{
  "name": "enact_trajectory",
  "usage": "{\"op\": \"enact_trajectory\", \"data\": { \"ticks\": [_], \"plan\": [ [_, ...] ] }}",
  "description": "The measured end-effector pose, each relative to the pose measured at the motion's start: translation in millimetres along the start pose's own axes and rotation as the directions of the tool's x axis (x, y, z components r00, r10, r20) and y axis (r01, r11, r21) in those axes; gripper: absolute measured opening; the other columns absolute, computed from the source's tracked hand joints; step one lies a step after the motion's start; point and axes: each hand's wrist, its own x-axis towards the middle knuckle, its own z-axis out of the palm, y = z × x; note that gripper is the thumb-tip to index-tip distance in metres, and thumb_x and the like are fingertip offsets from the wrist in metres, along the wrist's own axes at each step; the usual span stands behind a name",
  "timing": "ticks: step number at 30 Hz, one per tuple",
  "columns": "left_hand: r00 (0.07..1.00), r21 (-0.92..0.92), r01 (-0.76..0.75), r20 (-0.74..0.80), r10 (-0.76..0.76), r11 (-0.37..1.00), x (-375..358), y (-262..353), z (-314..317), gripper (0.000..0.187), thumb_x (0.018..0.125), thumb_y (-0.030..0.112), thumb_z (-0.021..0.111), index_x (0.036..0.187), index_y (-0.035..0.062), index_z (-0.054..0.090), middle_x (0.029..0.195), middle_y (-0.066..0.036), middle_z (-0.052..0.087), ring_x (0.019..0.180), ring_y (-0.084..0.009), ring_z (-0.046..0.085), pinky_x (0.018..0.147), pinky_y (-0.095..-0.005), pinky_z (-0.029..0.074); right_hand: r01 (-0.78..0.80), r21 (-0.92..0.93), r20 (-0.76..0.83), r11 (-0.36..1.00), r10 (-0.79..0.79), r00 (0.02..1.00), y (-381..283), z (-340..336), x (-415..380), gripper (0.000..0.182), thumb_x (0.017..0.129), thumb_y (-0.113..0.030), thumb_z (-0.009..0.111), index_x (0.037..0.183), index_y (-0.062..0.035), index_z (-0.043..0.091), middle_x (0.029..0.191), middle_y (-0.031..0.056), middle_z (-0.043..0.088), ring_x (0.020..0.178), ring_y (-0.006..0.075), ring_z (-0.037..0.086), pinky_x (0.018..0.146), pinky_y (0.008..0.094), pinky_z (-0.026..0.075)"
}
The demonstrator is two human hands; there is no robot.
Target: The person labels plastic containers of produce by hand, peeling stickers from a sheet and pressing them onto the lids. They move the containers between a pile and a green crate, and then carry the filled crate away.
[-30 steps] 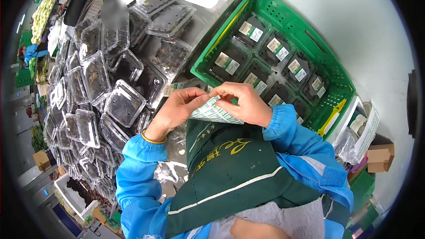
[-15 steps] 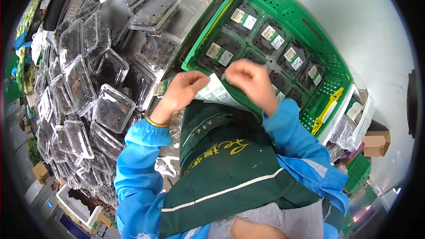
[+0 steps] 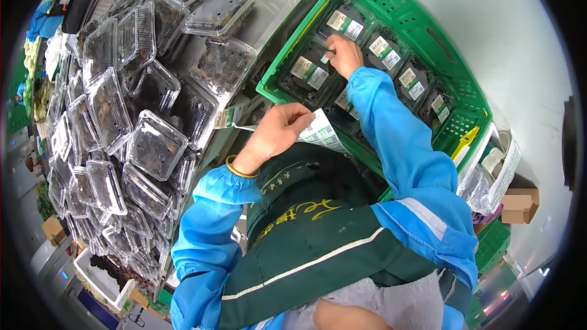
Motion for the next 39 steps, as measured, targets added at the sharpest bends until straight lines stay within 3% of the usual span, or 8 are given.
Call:
{"op": "enact_trajectory", "data": {
  "ticks": [2,3,7,11,15,23,30,39],
  "plan": [
    [1.0,-0.102,-0.004,-0.003,0.003,0.995,2,-10,4,0.018,0.091,0.015,0.059,0.093,-0.0029,0.063,0.076,0.003,0.058,0.07,-0.003,0.048,0.061,-0.0203,0.04,-0.074,0.425,0.164,0.902,0.003,0.986,0,17,-2,0.026,0.078,-0.009,0.068,0.103,-0.0029,0.063,0.092,0.0118,0.069,0.077,0.0246,0.067,0.07,0.0313,0.052],
    [1.0,-0.104,-0.003,-0.001,0.002,0.995,3,-10,6,0.018,0.091,0.015,0.059,0.093,-0.0029,0.063,0.076,0.003,0.058,0.07,-0.003,0.048,0.061,-0.0203,0.04,-0.358,0.722,0.397,0.592,0.07,0.915,-21,11,-10,0.024,0.081,-0.006,0.065,0.104,0.0002,0.063,0.092,0.0101,0.069,0.08,0.0173,0.065,0.073,0.0294,0.051],
    [0.998,-0.061,-0.038,-0.055,0.034,0.997,9,-6,2,0.018,0.088,0.015,0.061,0.091,-0.0023,0.064,0.07,-0.002,0.059,0.064,-0.0066,0.049,0.058,-0.025,0.042,-0.133,0.723,0.134,0.678,0.052,0.99,-15,23,-17,0.023,0.086,-0.005,0.061,0.107,0.0025,0.061,0.098,0.0098,0.067,0.089,0.0149,0.062,0.077,0.0279,0.05],
    [0.997,-0.031,-0.069,-0.041,0.068,0.997,20,1,-11,0.016,0.09,0.014,0.059,0.092,-0.0009,0.064,0.078,0.004,0.06,0.071,-0.0027,0.049,0.063,-0.0209,0.041,-0.319,0.854,0.366,0.411,-0.038,0.93,-59,-76,-62,0.026,0.092,-0.011,0.056,0.115,0.0001,0.056,0.102,0.0084,0.066,0.086,0.0127,0.062,0.079,0.0289,0.05],
    [0.998,-0.007,-0.056,-0.006,0.056,0.998,32,8,-16,0.018,0.091,0.017,0.059,0.093,-0.0003,0.064,0.078,0.002,0.062,0.072,-0.0041,0.053,0.065,-0.0216,0.043,-0.25,0.724,0.465,0.643,-0.187,0.865,-97,-123,-114,0.043,0.082,-0.003,0.065,0.123,-0.0026,0.054,0.096,0.0074,0.069,0.087,0.0091,0.061,0.081,0.0275,0.048],
    [0.978,-0.121,0.075,0.204,-0.05,0.99,41,36,-10,0.024,0.087,0.021,0.06,0.094,-0.0022,0.065,0.081,-0.002,0.063,0.072,-0.008,0.054,0.066,-0.0226,0.043,0.11,0.565,0.024,0.818,-0.15,0.988,-102,-118,-147,0.021,0.08,0.005,0.063,0.102,0.0022,0.065,0.085,0.0085,0.067,0.08,0.0115,0.062,0.073,0.0266,0.05],
    [0.997,-0.007,0.029,0.073,-0.029,1.0,53,35,3,0.02,0.088,0.02,0.061,0.087,-0.0002,0.065,0.078,0.002,0.06,0.071,-0.0048,0.05,0.063,-0.0218,0.039,0.03,0.745,-0.011,0.666,-0.033,0.999,-93,-123,-159,0.026,0.081,0.006,0.061,0.106,0.0008,0.064,0.12,0.0119,0.054,0.091,0.0143,0.061,0.075,0.0268,0.051],
    [0.983,0.005,0.106,0.152,-0.105,0.994,53,31,7,0.02,0.088,0.018,0.06,0.091,-0.0006,0.065,0.077,0.0,0.061,0.071,-0.0067,0.053,0.063,-0.0223,0.041,0.154,0.584,-0.13,0.797,-0.095,0.987,-103,-116,-170,0.039,0.08,0.006,0.061,0.118,-0.004,0.059,0.094,0.0083,0.061,0.082,0.0153,0.061,0.074,0.028,0.05]
  ]
}}
